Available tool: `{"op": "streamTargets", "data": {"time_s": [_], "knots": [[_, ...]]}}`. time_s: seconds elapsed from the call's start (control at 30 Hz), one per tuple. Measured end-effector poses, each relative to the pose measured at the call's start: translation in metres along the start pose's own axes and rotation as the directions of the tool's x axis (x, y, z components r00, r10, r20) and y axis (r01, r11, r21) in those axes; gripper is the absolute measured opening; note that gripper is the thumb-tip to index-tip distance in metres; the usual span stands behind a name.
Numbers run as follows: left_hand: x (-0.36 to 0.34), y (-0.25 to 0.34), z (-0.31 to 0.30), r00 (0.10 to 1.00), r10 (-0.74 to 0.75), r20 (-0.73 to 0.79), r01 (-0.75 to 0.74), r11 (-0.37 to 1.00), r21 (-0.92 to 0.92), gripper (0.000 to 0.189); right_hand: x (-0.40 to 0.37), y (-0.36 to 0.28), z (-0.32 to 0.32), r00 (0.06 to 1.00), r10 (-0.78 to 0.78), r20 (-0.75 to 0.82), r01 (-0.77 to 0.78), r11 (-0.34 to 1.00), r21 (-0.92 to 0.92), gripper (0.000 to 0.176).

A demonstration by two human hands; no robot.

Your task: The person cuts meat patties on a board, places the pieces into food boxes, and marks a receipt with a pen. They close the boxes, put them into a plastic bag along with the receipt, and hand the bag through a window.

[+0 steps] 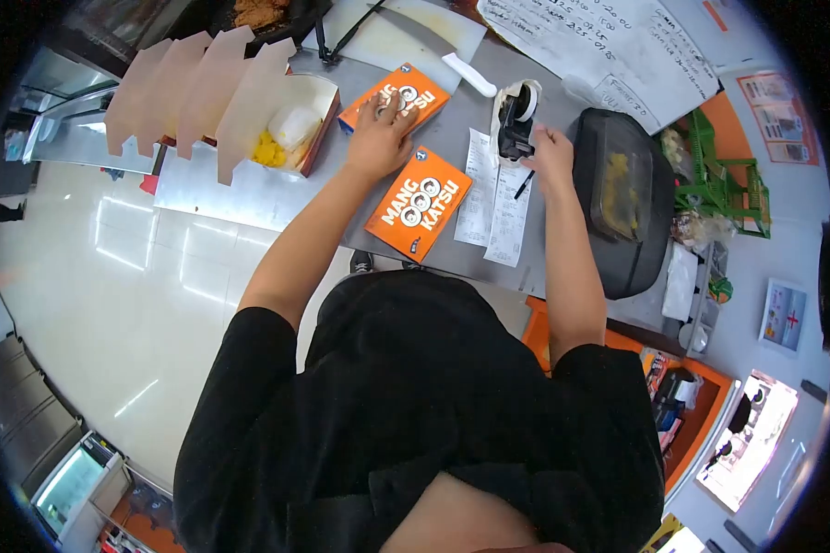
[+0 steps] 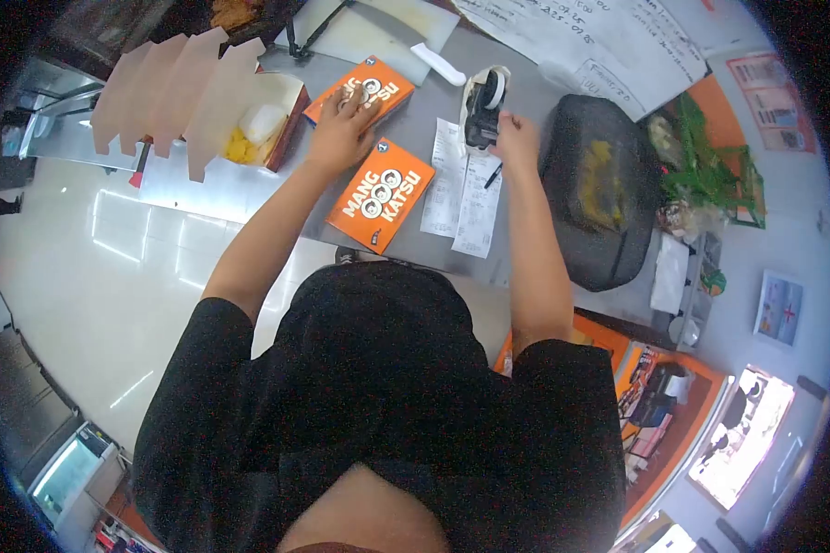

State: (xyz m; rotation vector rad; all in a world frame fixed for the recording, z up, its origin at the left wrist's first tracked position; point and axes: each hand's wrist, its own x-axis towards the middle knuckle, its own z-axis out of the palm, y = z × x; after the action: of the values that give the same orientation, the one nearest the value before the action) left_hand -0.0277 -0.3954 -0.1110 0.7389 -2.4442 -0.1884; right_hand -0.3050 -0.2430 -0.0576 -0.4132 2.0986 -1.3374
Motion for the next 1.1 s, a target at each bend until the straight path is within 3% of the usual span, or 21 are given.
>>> {"op": "streamTargets", "data": {"time_s": [0.07,0.1,0.13,0.2,0.27,0.33,0.43,0.53,0.63,0.73,0.8,0.87,0.97,1.1], "knots": [[0.0,0.0,0.0,1.0,0.006,-0.011,-0.006,1.0,-0.014,0.051,-0.014,0.003,0.001,0.999,-0.052,0.003,0.052,0.998,0.044,0.029],[0.0,-0.001,0.0,1.0,0.004,-0.029,-0.006,0.999,-0.052,0.05,-0.019,0.016,0.007,0.989,-0.097,-0.109,0.112,0.983,0.143,0.026],[-0.001,-0.001,0.001,0.999,-0.001,-0.045,-0.003,0.996,-0.088,0.049,-0.017,0.037,0.009,0.97,-0.203,-0.134,0.22,0.968,0.122,0.024],[-0.002,-0.003,0.002,0.997,-0.015,-0.073,0.003,0.987,-0.163,0.047,-0.01,0.076,0.009,0.897,-0.406,-0.175,0.423,0.903,0.074,0.021],[-0.001,-0.004,0.002,0.995,-0.034,-0.096,0.01,0.971,-0.24,0.045,-0.019,0.079,0.011,0.851,-0.481,-0.212,0.453,0.875,-0.171,0.019],[-0.001,-0.003,0.003,0.993,-0.054,-0.105,0.025,0.965,-0.263,0.045,-0.021,0.078,0.015,0.792,-0.562,-0.24,0.47,0.811,-0.349,0.017],[0.0,-0.005,0.005,0.991,-0.079,-0.109,0.045,0.956,-0.289,0.046,-0.02,0.057,0.01,0.793,-0.592,-0.141,0.407,0.688,-0.6,0.017],[-0.002,-0.003,0.008,0.991,-0.092,-0.095,0.06,0.953,-0.297,0.045,-0.018,0.039,-0.001,0.907,-0.416,-0.065,0.203,0.567,-0.798,0.017],[0.001,-0.004,0.003,0.988,-0.092,-0.122,0.049,0.946,-0.32,0.047,-0.044,0.022,0.007,0.832,-0.506,-0.226,0.286,0.741,-0.607,0.018],[-0.003,-0.001,0.002,0.985,-0.103,-0.139,0.049,0.937,-0.345,0.05,-0.072,-0.003,0.058,0.87,-0.491,0.047,0.479,0.818,-0.317,0.016],[-0.002,0.001,0.004,0.983,-0.103,-0.15,0.042,0.93,-0.365,0.051,-0.068,-0.013,0.094,0.886,-0.407,0.221,0.457,0.846,-0.275,0.013],[-0.002,0.001,0.004,0.982,-0.104,-0.159,0.034,0.921,-0.389,0.051,-0.039,0.003,0.127,0.827,-0.441,0.349,0.495,0.866,-0.079,0.018],[-0.002,-0.001,0.009,0.98,-0.095,-0.174,0.023,0.927,-0.373,0.048,-0.022,-0.006,0.155,0.864,-0.329,0.38,0.417,0.892,-0.174,0.037],[-0.002,-0.002,0.009,0.987,-0.064,-0.149,0.016,0.952,-0.305,0.047,-0.013,-0.016,0.168,0.926,-0.24,0.292,0.346,0.85,-0.398,0.054]]}}
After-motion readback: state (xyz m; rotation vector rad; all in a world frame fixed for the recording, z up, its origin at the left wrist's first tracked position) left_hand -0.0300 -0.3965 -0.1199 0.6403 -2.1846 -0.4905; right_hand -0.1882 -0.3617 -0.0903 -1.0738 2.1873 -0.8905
